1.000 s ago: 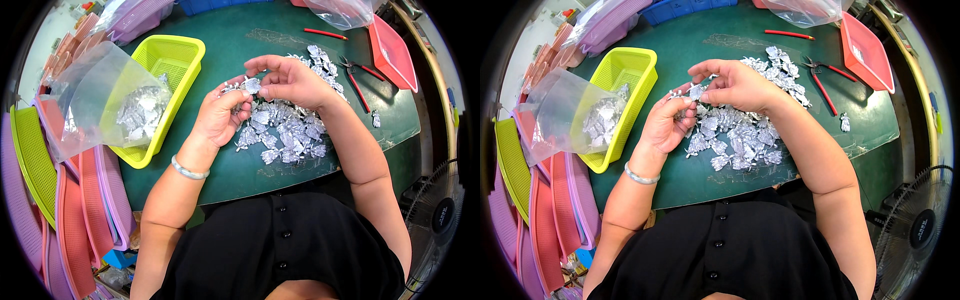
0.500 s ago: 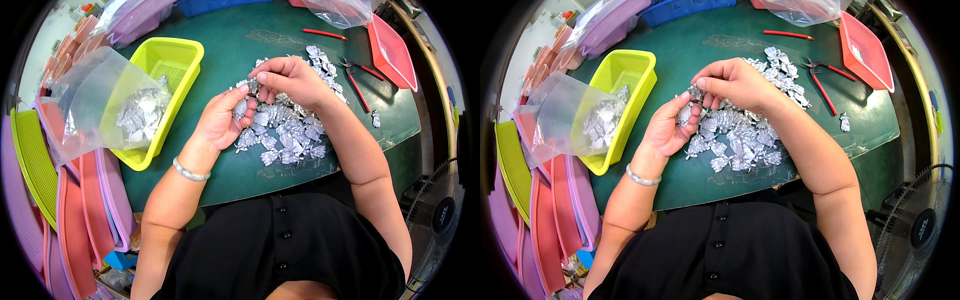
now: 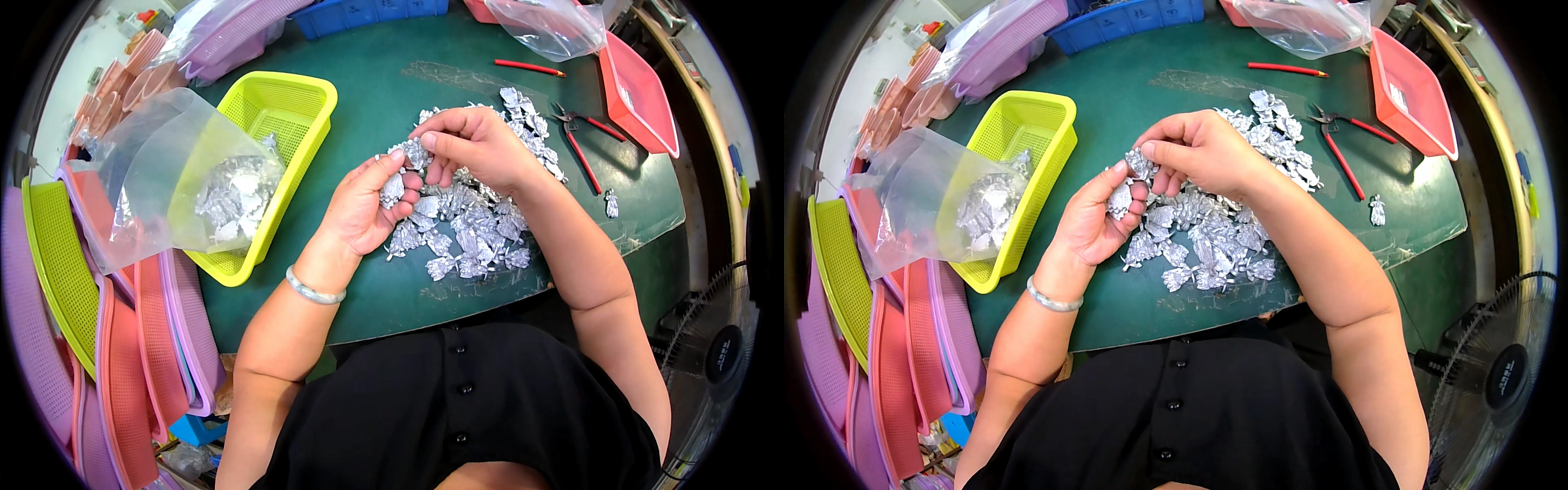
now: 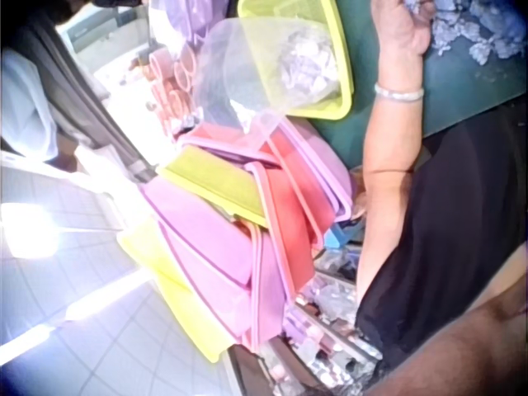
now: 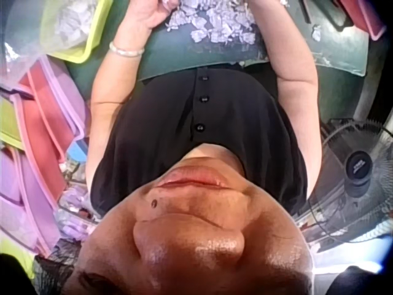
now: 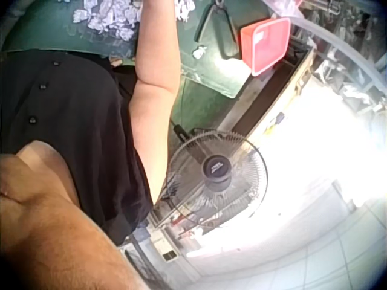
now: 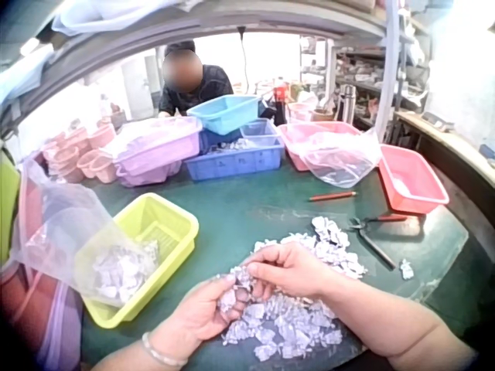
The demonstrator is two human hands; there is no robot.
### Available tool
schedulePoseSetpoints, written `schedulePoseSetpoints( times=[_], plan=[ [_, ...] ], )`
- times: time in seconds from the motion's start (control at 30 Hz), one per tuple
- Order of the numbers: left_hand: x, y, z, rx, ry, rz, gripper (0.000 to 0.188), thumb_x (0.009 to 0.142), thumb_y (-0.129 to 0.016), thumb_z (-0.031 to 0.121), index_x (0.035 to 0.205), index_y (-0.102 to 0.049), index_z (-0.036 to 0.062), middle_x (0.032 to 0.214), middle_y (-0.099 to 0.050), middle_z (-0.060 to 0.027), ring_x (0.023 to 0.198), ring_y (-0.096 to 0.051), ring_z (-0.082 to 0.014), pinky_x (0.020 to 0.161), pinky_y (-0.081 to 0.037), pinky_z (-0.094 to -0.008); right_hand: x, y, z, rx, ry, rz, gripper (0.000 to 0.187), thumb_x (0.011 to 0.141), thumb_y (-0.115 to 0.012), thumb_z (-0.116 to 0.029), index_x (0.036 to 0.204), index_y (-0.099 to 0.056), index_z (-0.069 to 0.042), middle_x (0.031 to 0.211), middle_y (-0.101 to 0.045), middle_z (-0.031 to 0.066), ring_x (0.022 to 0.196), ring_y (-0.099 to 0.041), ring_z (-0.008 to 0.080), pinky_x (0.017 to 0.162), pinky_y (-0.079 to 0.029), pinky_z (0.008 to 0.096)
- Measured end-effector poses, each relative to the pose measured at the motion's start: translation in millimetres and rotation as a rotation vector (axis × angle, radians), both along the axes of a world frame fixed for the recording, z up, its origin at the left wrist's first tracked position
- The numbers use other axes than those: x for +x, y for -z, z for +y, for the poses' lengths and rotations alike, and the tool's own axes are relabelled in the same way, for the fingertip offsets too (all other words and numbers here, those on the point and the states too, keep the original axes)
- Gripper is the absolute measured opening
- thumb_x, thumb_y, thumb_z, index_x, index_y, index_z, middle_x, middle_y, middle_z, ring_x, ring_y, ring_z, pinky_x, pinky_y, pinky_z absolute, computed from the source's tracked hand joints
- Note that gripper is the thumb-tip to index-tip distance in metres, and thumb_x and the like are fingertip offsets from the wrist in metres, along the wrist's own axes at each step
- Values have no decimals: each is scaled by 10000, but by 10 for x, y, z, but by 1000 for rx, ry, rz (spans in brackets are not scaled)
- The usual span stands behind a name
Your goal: The person wraps small, silver, foil-wrapped items by hand, folding the foil around each piece and placing the finished units into a yellow basket. The task is performed continuously at a table with various colored baskets and tools visible.
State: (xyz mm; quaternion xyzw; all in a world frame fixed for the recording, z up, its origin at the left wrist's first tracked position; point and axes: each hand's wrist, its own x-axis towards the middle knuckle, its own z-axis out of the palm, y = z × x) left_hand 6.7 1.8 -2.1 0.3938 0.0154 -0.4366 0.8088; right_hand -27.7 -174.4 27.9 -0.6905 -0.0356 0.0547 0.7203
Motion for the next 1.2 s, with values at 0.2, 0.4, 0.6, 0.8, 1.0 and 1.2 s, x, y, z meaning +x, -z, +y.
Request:
schedulePoseSetpoints(
  times=[0.2,0.4,0.6,0.8,1.0,1.2],
  plan=[
    [-18,-34,-8,11,-36,5,153,831,-559,157,926,-527,42,741,-578,-56,612,-568,-116,506,-478,-196,11,32,-38,32,-100,-136,164,807,-545,-45,948,-597,22,774,-609,70,672,-580,98,598,-475,225],
    [-20,-28,-13,58,-286,-237,166,790,-568,40,944,-509,58,766,-572,-64,632,-559,-132,563,-477,-225,2,53,3,70,-83,-179,401,759,-553,31,1152,-474,14,953,-578,77,850,-552,111,713,-468,227],
    [-59,-65,-28,126,-373,-436,195,779,-584,23,957,-505,38,753,-567,-50,629,-555,-111,550,-464,-217,9,38,-12,136,-124,-89,437,768,-543,27,1189,-428,18,910,-578,74,753,-572,124,682,-485,238],
    [-84,-80,-30,163,-373,-504,201,779,-588,18,964,-509,23,751,-568,-49,624,-548,-102,524,-440,-207,5,32,1,145,-106,-44,416,773,-539,26,1176,-434,27,885,-583,76,712,-578,127,645,-492,242],
    [-76,-82,-28,151,-363,-488,202,793,-580,43,983,-515,23,749,-572,-54,619,-538,-102,514,-425,-204,9,12,7,147,-78,-16,409,763,-530,60,1156,-418,54,834,-572,89,680,-579,137,623,-486,238],
    [24,-14,42,100,-317,-165,176,811,-575,101,967,-531,35,746,-574,-67,617,-534,-123,509,-428,-205,479,-78,-288,-142,127,-80,371,745,-525,56,1111,-465,57,805,-583,63,635,-571,117,577,-476,231]
  ],
)
